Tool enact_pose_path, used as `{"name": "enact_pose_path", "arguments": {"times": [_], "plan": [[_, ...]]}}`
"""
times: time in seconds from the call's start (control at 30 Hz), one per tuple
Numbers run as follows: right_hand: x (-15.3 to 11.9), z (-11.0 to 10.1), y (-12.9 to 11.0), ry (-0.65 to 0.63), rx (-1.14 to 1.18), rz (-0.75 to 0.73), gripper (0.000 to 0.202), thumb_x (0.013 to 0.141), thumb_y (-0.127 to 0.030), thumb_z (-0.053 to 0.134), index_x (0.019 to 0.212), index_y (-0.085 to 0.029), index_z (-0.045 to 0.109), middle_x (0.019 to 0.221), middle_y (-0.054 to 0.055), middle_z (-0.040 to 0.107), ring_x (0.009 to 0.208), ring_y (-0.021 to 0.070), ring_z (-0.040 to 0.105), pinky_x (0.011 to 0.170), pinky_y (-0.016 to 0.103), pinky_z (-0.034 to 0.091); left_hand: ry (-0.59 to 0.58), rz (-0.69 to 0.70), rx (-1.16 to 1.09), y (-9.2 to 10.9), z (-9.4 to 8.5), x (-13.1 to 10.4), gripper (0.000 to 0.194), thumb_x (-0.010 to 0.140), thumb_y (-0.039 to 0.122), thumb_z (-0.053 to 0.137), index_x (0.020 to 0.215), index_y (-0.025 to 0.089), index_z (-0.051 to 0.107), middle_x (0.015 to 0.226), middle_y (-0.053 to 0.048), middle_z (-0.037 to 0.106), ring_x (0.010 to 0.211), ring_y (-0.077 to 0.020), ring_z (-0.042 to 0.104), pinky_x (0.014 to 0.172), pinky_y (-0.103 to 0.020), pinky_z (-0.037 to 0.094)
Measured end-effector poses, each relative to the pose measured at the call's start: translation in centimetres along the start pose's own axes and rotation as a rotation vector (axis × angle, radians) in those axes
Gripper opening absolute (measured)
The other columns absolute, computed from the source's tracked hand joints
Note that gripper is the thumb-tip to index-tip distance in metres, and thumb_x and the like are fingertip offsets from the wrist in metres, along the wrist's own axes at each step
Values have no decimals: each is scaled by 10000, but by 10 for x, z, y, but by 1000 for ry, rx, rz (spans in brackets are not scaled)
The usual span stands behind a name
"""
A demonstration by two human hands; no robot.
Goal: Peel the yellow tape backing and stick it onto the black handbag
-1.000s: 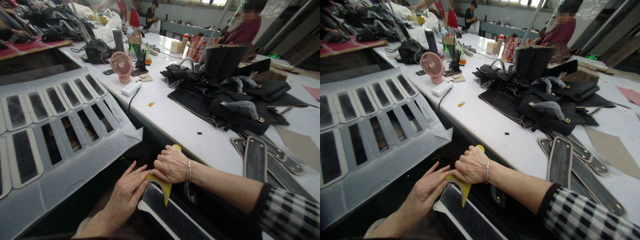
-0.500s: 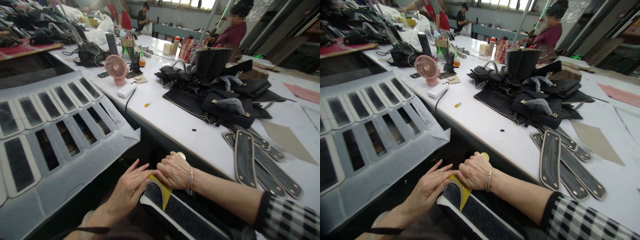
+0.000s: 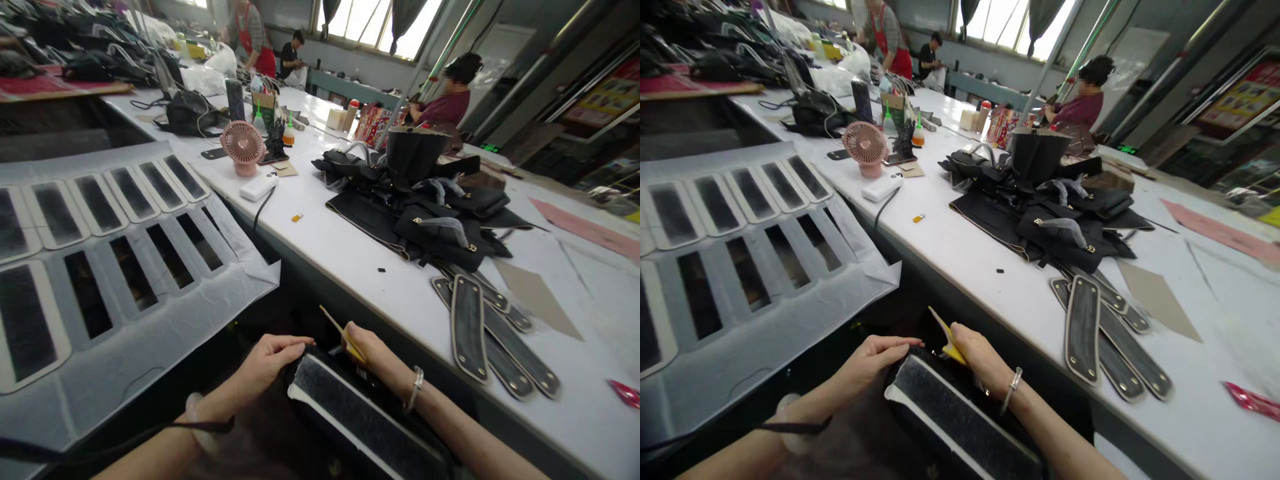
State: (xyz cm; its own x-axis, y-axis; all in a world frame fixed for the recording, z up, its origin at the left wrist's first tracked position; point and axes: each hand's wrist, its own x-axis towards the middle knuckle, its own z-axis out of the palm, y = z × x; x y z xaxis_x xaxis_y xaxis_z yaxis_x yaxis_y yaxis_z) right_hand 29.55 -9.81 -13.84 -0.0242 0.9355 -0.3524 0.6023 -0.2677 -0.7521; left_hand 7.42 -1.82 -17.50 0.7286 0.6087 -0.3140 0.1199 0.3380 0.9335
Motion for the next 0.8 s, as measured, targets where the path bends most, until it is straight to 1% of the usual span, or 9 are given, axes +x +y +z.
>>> {"name": "enact_pose_path", "arguments": {"times": [0.03,0.1,0.17,0.23,0.3,0.47,0.63,0.73,0.8], "plan": [[1,0,2,-18,84,15,636,952,-609,-31,849,-204,449,633,-35,379,540,143,364,516,277,339,0,-9,7,0,0,0,428,837,452,623,1109,135,719,1015,-86,745,909,-271,679,850,-368,508],[4,2,4,-66,212,16,706,916,-694,13,1007,-177,484,646,-44,369,543,143,348,501,272,339,3,-15,46,1,0,0,393,844,424,616,1103,148,723,1018,-80,745,911,-255,674,837,-343,499],[10,5,2,-107,285,-9,695,874,-765,240,1113,-168,502,720,-23,446,622,151,412,558,273,374,5,-6,103,4,0,0,364,852,397,606,1098,157,727,993,-69,750,897,-242,670,818,-319,494],[18,10,-2,-129,312,-29,627,825,-719,471,1135,-177,523,827,3,519,732,166,470,644,282,405,1,10,151,7,1,-1,349,861,378,587,1098,164,727,962,-59,750,879,-234,665,795,-302,493],[27,14,-6,-143,307,-35,511,818,-604,564,1094,-175,545,874,11,548,785,174,495,689,288,417,9,22,167,8,3,-3,345,867,367,571,1100,165,725,948,-54,746,879,-234,659,779,-291,493],[33,23,-15,-186,169,-86,257,878,-413,526,991,-186,564,856,14,604,784,179,556,682,276,424,42,56,227,8,11,-11,343,912,360,491,1099,161,700,924,-48,709,822,-206,614,711,-260,462],[28,22,-21,-174,-105,-138,184,885,-291,540,1052,-215,545,909,53,659,818,243,620,681,310,379,67,156,384,8,12,-11,218,889,228,443,795,166,630,711,13,570,643,-136,469,608,-227,369],[28,24,-25,-162,-218,-128,177,891,-285,537,1053,-214,549,917,76,677,801,267,641,647,312,366,26,133,317,7,7,-4,193,879,222,455,784,169,614,711,19,566,647,-137,473,612,-225,372],[26,22,-31,-122,-266,-102,194,885,-327,567,1039,-209,564,916,81,682,793,273,644,636,313,368,-28,99,215,4,5,1,189,881,268,500,844,166,654,769,4,616,725,-158,532,687,-236,412]]}}
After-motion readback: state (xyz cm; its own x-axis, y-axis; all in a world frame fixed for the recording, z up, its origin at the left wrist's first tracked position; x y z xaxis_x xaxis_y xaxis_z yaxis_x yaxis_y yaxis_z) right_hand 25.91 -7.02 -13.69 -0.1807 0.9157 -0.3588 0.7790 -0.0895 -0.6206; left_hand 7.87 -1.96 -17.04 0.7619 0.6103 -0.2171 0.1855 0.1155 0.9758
